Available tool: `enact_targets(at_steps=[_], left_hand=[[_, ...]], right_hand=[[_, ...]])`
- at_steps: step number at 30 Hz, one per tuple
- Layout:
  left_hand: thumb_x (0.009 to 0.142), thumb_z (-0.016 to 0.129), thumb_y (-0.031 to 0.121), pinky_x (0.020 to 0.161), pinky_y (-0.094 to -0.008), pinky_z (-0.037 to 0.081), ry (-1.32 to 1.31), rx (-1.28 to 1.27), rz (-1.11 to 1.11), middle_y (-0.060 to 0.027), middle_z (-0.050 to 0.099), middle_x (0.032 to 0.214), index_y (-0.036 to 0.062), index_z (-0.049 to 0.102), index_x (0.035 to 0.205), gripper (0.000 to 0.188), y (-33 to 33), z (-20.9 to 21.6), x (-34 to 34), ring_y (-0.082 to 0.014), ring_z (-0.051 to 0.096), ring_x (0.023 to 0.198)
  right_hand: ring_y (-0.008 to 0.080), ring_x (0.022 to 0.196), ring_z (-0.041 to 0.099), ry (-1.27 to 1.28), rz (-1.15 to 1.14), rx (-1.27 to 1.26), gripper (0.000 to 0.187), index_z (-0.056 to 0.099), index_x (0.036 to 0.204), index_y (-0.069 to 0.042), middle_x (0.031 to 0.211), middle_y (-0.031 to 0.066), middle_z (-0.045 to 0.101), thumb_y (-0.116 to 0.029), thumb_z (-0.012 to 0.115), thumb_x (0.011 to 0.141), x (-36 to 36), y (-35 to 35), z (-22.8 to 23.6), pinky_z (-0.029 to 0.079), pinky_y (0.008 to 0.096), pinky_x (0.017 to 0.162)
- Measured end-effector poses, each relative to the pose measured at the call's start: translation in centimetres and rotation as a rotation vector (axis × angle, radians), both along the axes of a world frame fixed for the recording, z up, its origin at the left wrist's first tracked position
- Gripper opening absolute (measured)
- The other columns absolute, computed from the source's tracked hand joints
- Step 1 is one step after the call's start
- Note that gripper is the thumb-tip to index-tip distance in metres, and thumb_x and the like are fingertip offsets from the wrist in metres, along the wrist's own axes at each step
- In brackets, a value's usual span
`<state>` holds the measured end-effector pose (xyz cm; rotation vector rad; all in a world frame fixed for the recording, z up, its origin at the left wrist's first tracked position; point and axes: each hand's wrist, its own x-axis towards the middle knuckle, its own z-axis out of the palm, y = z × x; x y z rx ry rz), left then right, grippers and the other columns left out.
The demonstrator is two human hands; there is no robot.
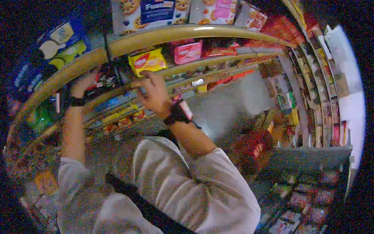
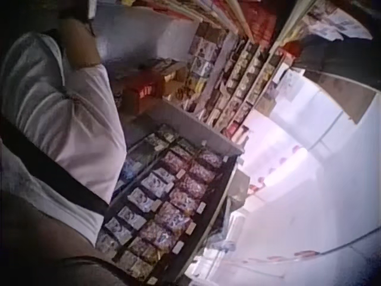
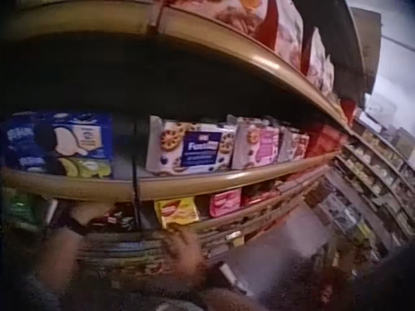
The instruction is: Organizing and wiping snack shelves in a supermarket.
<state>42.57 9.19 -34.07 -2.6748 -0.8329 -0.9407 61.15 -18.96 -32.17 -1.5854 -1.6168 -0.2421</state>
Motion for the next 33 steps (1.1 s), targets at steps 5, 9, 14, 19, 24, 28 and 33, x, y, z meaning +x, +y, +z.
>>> enact_targets(at_steps=[5,9,14,19,24,28,33], left_hand=[[0.09,0.059,0.053,0.094,-0.0497,0.047,-0.053,0.08,0.025,-0.0138,0.067,0.114,0.013,0.064,0.119,0.05,-0.8,1.1,-3.0,-0.0385,0.061,0.108],[0.086,0.064,0.049,0.095,-0.0483,0.046,0.252,-0.277,0.164,-0.0161,0.064,0.119,0.0158,0.06,0.125,0.051,-7.5,7.5,-1.9,-0.0364,0.058,0.114],[0.077,0.073,0.032,0.098,-0.0486,0.043,0.296,-0.203,0.257,-0.0136,0.056,0.131,0.0192,0.055,0.131,0.059,-13.0,7.5,-2.1,-0.0326,0.051,0.124],[0.069,0.076,0.013,0.1,-0.0478,0.042,0.2,-0.222,0.295,-0.0094,0.053,0.133,0.0215,0.051,0.136,0.072,-15.0,6.8,-2.1,-0.0316,0.047,0.127],[0.069,0.076,0.008,0.103,-0.0457,0.041,0.137,-0.211,0.274,-0.0096,0.052,0.135,0.0204,0.051,0.135,0.072,-14.8,6.2,-1.6,-0.0327,0.047,0.127],[0.07,0.075,0.01,0.105,-0.0469,0.039,0.13,-0.159,0.241,-0.0109,0.052,0.135,0.0204,0.051,0.136,0.071,-13.5,4.8,-2.1,-0.0351,0.047,0.128],[0.078,0.071,0.015,0.104,-0.0481,0.04,-0.144,-0.132,0.207,-0.0141,0.053,0.132,0.0154,0.057,0.129,0.052,-19.2,2.6,-1.6,-0.0376,0.05,0.122]], right_hand=[[0.0435,0.113,0.052,-0.195,-0.488,0.146,0.053,0.062,0.117,-0.009,0.121,0.0209,0.058,-0.022,0.079,0.069,15.0,-3.7,-1.8,0.043,0.0519,0.097],[0.0442,0.126,0.047,-0.388,-0.795,-0.033,0.071,0.055,0.134,-0.01,0.135,0.0251,0.051,-0.038,0.078,0.074,30.1,-6.7,1.8,0.037,0.0533,0.107],[0.049,0.13,0.042,-0.492,-0.673,-0.088,0.091,0.047,0.142,-0.009,0.141,0.0293,0.045,-0.064,0.072,0.073,36.4,-3.6,2.3,0.036,0.056,0.107],[0.051,0.129,0.042,-0.474,-0.892,-0.435,0.098,0.044,0.144,-0.008,0.144,0.0287,0.043,-0.071,0.067,0.072,37.9,-2.0,1.4,0.033,0.0551,0.109],[0.0418,0.122,0.053,-0.434,-0.725,-0.162,0.081,0.058,0.129,-0.004,0.128,0.0232,0.06,-0.058,0.076,0.072,43.3,-2.1,-1.4,0.039,0.0523,0.104],[0.0392,0.1,0.065,-0.041,-0.747,-0.013,0.053,0.061,0.118,0.001,0.113,0.0209,0.067,-0.031,0.078,0.079,44.3,-3.5,-1.5,0.051,0.0464,0.085],[0.0253,0.097,0.062,0.487,-0.632,0.467,0.043,0.054,0.12,0.005,0.111,0.0176,0.064,-0.01,0.073,0.084,32.0,-9.2,1.7,0.05,0.038,0.085]])
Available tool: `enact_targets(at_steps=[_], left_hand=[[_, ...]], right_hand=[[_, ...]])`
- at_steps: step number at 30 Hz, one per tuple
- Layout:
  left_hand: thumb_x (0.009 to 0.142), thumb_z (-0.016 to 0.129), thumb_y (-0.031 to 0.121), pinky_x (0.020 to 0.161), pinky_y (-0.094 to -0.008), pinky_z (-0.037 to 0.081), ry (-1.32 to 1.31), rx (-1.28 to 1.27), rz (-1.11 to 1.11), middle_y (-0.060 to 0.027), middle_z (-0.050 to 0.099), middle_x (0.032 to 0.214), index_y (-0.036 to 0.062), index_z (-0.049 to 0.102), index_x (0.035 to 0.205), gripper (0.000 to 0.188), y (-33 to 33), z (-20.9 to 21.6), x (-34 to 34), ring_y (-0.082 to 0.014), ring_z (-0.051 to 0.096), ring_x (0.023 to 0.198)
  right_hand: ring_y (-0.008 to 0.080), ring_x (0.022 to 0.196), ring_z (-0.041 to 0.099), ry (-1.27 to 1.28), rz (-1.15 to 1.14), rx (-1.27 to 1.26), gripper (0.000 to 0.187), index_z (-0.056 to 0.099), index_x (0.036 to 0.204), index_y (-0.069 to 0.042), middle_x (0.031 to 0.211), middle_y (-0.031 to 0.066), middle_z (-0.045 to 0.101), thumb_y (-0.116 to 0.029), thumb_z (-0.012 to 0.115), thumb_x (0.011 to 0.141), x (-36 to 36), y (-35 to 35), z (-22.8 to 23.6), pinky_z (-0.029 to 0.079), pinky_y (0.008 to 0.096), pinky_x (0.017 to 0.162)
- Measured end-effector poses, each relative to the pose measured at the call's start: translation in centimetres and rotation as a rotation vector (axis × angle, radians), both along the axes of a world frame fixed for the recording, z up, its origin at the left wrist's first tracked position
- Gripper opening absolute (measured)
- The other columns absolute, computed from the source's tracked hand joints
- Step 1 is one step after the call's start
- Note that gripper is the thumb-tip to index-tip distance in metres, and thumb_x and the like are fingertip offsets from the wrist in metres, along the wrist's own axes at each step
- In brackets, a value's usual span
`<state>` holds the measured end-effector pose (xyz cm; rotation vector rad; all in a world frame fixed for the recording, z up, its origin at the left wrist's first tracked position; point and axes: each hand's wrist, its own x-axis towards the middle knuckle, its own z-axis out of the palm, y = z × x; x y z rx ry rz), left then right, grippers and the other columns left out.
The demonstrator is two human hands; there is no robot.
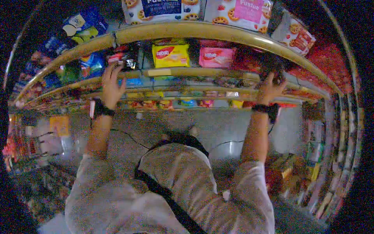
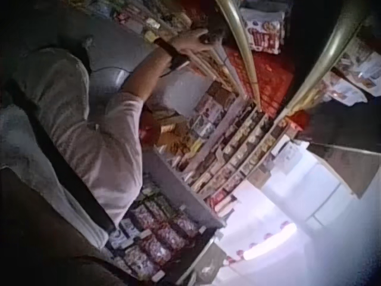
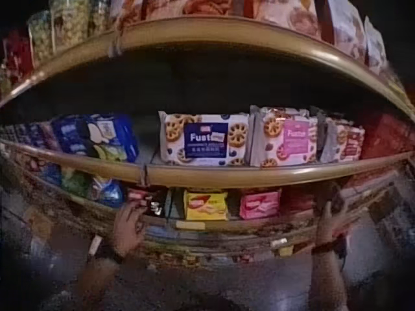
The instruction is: Organizing and wiping snack shelves in a supermarket.
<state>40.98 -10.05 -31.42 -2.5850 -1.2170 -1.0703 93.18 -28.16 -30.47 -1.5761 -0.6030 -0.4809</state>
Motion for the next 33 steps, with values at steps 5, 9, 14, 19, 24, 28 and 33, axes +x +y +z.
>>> enact_targets(at_steps=[5,9,14,19,24,28,33], left_hand=[[0.08,0.068,0.012,0.101,-0.0485,0.041,-0.159,-0.44,-0.081,-0.015,0.059,0.123,0.0126,0.064,0.115,0.035,-9.7,-7.3,-0.1,-0.0373,0.054,0.116],[0.077,0.069,0.009,0.097,-0.0451,0.044,-0.23,-0.589,-0.038,-0.0131,0.062,0.12,0.0133,0.067,0.108,0.031,-16.6,-11.6,-0.4,-0.0355,0.058,0.111],[0.075,0.069,0.004,0.095,-0.0412,0.048,-0.29,-0.698,-0.323,-0.0129,0.062,0.117,0.0121,0.067,0.108,0.034,-18.1,-11.1,-3.0,-0.034,0.059,0.111],[0.078,0.065,0.002,0.094,-0.0403,0.048,-0.286,-0.651,-0.223,-0.0133,0.062,0.115,0.0094,0.066,0.107,0.03,-16.6,-7.4,-8.1,-0.0331,0.06,0.108],[0.081,0.063,0.0,0.091,-0.0381,0.048,-0.439,-0.635,0.028,-0.0131,0.064,0.106,0.0039,0.063,0.105,0.024,-17.5,-10.1,-11.7,-0.0293,0.062,0.102],[0.081,0.064,-0.002,0.089,-0.0363,0.049,-0.445,-0.65,-0.071,-0.0114,0.064,0.104,0.0041,0.062,0.111,0.03,-16.1,-10.8,-8.6,-0.028,0.062,0.1],[0.091,0.063,0.009,0.102,-0.0367,0.044,-0.792,-1.011,-0.241,-0.0173,0.052,0.134,0.002,0.041,0.14,0.054,-12.8,-7.6,3.8,-0.0274,0.051,0.125]], right_hand=[[0.0223,0.099,0.056,0.099,0.266,0.096,0.059,0.041,0.13,0.001,0.118,0.0114,0.055,-0.009,0.074,0.082,-8.4,-4.3,-6.5,0.048,0.0375,0.088],[0.0226,0.091,0.06,-0.098,0.515,-0.392,0.041,0.059,0.107,-0.003,0.099,0.0101,0.062,-0.016,0.08,0.074,-21.5,-2.1,-6.4,0.049,0.0362,0.081],[0.0389,0.087,0.058,-0.507,0.619,-0.463,0.038,0.061,0.095,-0.006,0.089,0.0165,0.062,-0.02,0.082,0.066,-31.6,9.2,-9.8,0.047,0.0482,0.078],[0.0404,0.09,0.055,-0.499,0.585,-0.452,0.038,0.06,0.095,-0.006,0.094,0.015,0.06,-0.015,0.081,0.065,-35.9,12.2,-11.2,0.046,0.0507,0.079],[0.0384,0.089,0.056,-0.457,0.674,-0.41,0.035,0.06,0.094,-0.006,0.09,0.0141,0.06,-0.01,0.079,0.065,-34.0,11.0,-9.7,0.048,0.0484,0.075],[0.0345,0.084,0.06,-0.324,0.717,-0.374,0.029,0.06,0.094,-0.005,0.09,0.0149,0.062,-0.01,0.077,0.07,-31.4,9.7,-8.7,0.05,0.0415,0.071],[0.0194,0.092,0.06,0.437,1.012,-0.209,0.042,0.055,0.104,-0.004,0.097,0.009,0.06,-0.01,0.08,0.07,-30.0,6.3,-7.7,0.048,0.0291,0.082]])
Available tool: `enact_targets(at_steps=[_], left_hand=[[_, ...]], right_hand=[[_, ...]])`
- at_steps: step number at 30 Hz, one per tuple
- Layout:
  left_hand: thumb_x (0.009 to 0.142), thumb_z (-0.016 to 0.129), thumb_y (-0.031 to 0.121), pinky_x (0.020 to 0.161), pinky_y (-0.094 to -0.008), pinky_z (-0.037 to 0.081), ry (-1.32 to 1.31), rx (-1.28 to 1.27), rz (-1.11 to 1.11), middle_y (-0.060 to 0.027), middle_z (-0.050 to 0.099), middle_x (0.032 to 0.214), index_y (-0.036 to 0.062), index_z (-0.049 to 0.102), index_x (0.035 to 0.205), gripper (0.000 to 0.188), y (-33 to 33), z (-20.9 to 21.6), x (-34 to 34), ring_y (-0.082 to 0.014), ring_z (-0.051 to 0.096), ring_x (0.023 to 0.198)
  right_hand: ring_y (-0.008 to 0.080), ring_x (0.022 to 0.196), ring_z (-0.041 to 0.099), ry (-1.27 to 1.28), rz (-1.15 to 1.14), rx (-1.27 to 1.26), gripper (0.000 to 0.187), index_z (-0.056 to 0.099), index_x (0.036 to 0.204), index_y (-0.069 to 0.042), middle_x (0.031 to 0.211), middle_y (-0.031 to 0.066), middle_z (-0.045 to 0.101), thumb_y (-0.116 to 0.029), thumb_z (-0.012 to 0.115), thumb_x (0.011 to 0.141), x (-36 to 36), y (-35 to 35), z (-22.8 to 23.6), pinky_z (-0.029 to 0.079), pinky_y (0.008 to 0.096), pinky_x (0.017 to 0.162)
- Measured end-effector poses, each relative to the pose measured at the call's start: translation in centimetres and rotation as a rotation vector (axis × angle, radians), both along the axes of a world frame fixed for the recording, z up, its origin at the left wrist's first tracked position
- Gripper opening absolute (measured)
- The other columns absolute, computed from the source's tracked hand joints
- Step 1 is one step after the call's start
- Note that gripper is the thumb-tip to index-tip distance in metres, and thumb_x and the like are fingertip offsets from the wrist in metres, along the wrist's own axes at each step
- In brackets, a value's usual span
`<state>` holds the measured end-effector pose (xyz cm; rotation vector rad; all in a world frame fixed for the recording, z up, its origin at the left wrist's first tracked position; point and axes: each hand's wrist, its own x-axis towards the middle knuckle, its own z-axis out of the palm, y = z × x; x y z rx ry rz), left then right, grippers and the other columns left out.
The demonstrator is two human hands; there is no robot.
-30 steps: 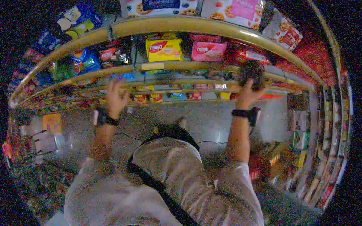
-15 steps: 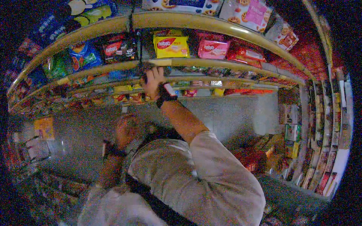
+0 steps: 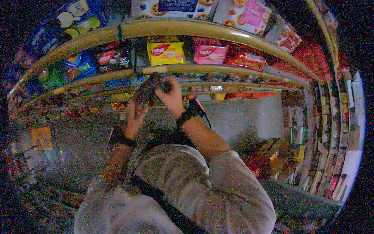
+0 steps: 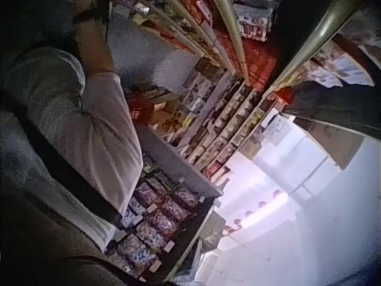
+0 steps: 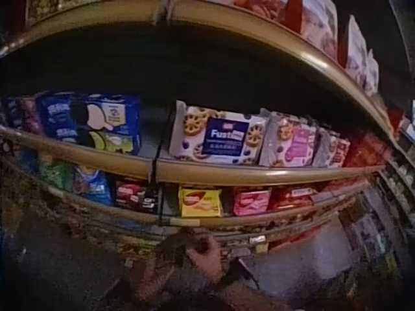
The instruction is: Organizing and wiping snack shelves in a supermarket.
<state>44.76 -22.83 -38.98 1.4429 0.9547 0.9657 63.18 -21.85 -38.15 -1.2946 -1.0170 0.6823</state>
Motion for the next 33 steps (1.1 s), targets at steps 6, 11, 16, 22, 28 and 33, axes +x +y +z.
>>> enact_targets(at_steps=[6,11,16,22,28,33], left_hand=[[0.093,0.053,0.011,0.11,-0.037,0.035,0.282,0.174,-0.226,-0.0149,0.045,0.144,-0.0017,0.034,0.145,0.057,1.7,0.6,7.8,-0.0236,0.043,0.132],[0.088,0.053,0.009,0.088,-0.0339,0.051,0.191,-0.119,-0.644,-0.0104,0.065,0.121,0.004,0.05,0.135,0.048,4.1,11.8,12.3,-0.0191,0.065,0.1],[0.085,0.066,0.037,0.091,-0.0415,0.051,0.802,0.674,-0.083,-0.0142,0.07,0.105,0.0095,0.061,0.124,0.049,14.8,11.4,16.2,-0.0297,0.066,0.103],[0.087,0.055,0.065,0.106,-0.0489,0.039,1.117,0.866,0.001,-0.0206,0.048,0.142,0.0115,0.048,0.14,0.076,23.4,4.4,17.5,-0.0395,0.048,0.128],[0.087,0.059,0.061,0.114,-0.0474,0.029,0.946,0.759,-0.112,-0.0181,0.048,0.143,0.0126,0.048,0.141,0.073,20.5,7.6,18.4,-0.0364,0.041,0.136],[0.081,0.065,0.062,0.112,-0.0477,0.033,1.111,0.762,0.011,-0.0218,0.052,0.138,0.0097,0.049,0.139,0.08,17.1,10.1,18.9,-0.0401,0.044,0.131]], right_hand=[[0.0352,0.122,0.043,-0.532,-0.096,0.164,0.071,0.051,0.121,-0.01,0.129,0.0168,0.045,-0.023,0.089,0.063,4.6,-4.9,5.2,0.038,0.05,0.103],[0.0293,0.125,0.046,-0.014,-0.188,0.128,0.075,0.046,0.13,-0.011,0.135,0.0146,0.046,-0.011,0.085,0.066,12.0,-7.0,2.4,0.038,0.0434,0.107],[0.0211,0.118,0.052,0.249,-0.342,0.059,0.064,0.045,0.132,-0.008,0.129,0.0082,0.052,0.003,0.075,0.076,18.9,-10.1,2.2,0.041,0.0359,0.104],[0.0222,0.118,0.053,0.015,-0.324,0.002,0.058,0.051,0.128,-0.007,0.129,0.008,0.054,0.003,0.075,0.076,27.8,-14.2,-1.8,0.042,0.0364,0.104],[0.0202,0.115,0.054,0.138,-0.49,0.147,0.054,0.052,0.125,-0.003,0.125,0.0081,0.056,0.004,0.076,0.077,31.7,-15.2,-1.3,0.043,0.0343,0.1],[0.0226,0.117,0.053,0.122,-0.529,0.054,0.06,0.048,0.132,-0.004,0.127,0.009,0.056,0.004,0.074,0.078,31.7,-14.0,-1.3,0.043,0.0361,0.101]])
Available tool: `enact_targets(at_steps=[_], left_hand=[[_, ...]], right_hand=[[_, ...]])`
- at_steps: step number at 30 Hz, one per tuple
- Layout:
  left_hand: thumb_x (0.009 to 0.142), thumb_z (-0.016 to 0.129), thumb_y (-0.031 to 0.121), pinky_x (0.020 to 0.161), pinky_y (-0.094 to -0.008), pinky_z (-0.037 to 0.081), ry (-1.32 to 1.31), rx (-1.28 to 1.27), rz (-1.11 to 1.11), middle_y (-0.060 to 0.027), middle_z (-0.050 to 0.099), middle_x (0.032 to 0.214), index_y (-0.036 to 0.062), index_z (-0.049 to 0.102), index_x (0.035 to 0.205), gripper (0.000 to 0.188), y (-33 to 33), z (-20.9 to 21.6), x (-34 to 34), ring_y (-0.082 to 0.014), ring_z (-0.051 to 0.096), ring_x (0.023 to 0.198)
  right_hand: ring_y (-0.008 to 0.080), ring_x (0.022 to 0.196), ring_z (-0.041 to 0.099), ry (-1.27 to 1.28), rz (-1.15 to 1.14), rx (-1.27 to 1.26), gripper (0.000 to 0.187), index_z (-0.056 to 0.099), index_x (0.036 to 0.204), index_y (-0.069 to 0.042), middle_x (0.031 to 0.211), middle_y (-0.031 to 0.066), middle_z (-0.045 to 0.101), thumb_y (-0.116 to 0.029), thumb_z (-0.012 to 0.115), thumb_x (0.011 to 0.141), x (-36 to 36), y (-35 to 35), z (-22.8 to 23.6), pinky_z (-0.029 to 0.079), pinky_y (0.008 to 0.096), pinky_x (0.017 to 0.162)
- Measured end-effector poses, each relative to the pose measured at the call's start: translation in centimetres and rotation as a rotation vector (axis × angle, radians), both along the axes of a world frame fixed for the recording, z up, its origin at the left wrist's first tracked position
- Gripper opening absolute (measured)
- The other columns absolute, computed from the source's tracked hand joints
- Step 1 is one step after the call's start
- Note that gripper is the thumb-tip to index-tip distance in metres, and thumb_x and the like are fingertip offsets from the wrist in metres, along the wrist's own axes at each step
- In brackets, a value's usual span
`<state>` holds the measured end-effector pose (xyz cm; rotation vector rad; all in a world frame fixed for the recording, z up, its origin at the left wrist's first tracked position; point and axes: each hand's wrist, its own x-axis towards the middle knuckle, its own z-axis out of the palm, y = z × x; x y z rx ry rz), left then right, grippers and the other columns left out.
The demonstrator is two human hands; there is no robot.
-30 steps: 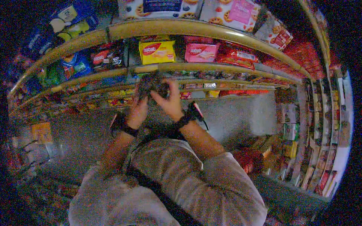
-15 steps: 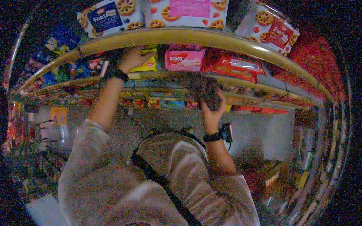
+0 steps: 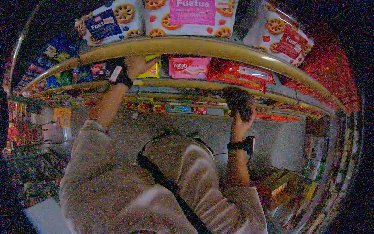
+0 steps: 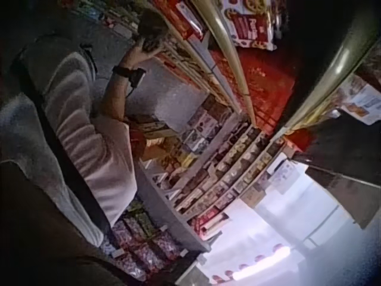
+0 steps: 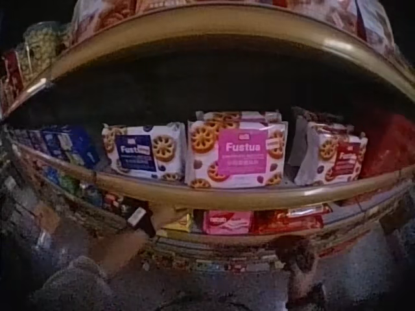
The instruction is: Organizing and wiping snack shelves in a supermarket.
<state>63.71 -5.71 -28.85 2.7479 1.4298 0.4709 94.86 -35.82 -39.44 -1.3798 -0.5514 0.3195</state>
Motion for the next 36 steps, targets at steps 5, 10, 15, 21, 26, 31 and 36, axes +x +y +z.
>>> enact_targets(at_steps=[5,10,15,21,26,31,36], left_hand=[[0.074,0.072,0.06,0.096,-0.047,0.046,-0.095,0.183,-0.269,-0.0158,0.062,0.124,0.0138,0.061,0.125,0.069,0.6,-0.6,-2.5,-0.0375,0.057,0.115],[0.066,0.081,0.05,0.104,-0.0459,0.04,-0.112,-0.18,-0.458,-0.0173,0.056,0.134,0.0128,0.05,0.138,0.087,3.2,-2.8,-5.3,-0.0374,0.051,0.124],[0.068,0.082,0.044,0.115,-0.0421,0.029,0.121,-0.206,-0.351,-0.0229,0.043,0.147,0.0046,0.035,0.146,0.1,1.8,0.5,-4.4,-0.0378,0.037,0.139],[0.061,0.085,0.047,0.108,-0.0468,0.036,-0.002,0.026,-0.457,-0.0186,0.051,0.139,0.0116,0.047,0.139,0.094,3.3,-1.7,-4.8,-0.0375,0.046,0.13],[0.06,0.086,0.046,0.108,-0.047,0.037,0.027,-0.115,-0.543,-0.0177,0.052,0.139,0.0114,0.046,0.139,0.095,4.2,-2.4,-4.9,-0.037,0.047,0.129],[0.059,0.086,0.044,0.108,-0.0464,0.037,-0.004,-0.105,-0.522,-0.0169,0.052,0.139,0.0147,0.046,0.14,0.095,3.3,-1.5,-5.2,-0.0371,0.047,0.129],[0.059,0.085,0.042,0.108,-0.0469,0.036,0.03,-0.083,-0.481,-0.0157,0.049,0.141,0.0176,0.046,0.14,0.094,2.9,-1.5,-5.5,-0.0372,0.046,0.129]], right_hand=[[0.0229,0.113,0.055,-0.114,0.03,-0.084,0.061,0.047,0.132,-0.005,0.124,0.0087,0.056,0.004,0.074,0.078,-2.1,1.7,0.3,0.047,0.0356,0.096],[0.0206,0.112,0.055,0.032,0.023,-0.073,0.05,0.048,0.126,-0.002,0.12,0.0094,0.057,0.001,0.073,0.082,-5.2,2.7,2.5,0.045,0.0341,0.097],[0.0196,0.112,0.055,0.005,0.061,0.032,0.052,0.048,0.128,-0.002,0.122,0.0092,0.057,0.002,0.073,0.082,-5.4,2.7,0.5,0.045,0.0328,0.097],[0.0187,0.108,0.057,-0.056,0.099,0.019,0.052,0.05,0.128,-0.003,0.12,0.0082,0.058,0.001,0.074,0.082,-6.3,2.8,0.1,0.046,0.0308,0.095],[0.0183,0.108,0.057,-0.093,0.078,-0.025,0.052,0.051,0.128,-0.003,0.119,0.0076,0.058,-0.001,0.075,0.081,-6.9,2.8,0.5,0.046,0.031,0.095],[0.0186,0.112,0.055,-0.022,0.066,-0.034,0.053,0.051,0.128,-0.003,0.121,0.0078,0.057,-0.001,0.075,0.081,-7.7,2.6,1.1,0.044,0.0323,0.098],[0.0189,0.112,0.055,-0.069,0.077,-0.04,0.052,0.051,0.127,-0.003,0.124,0.0077,0.055,-0.001,0.075,0.08,-7.6,2.4,0.8,0.044,0.032,0.098]])
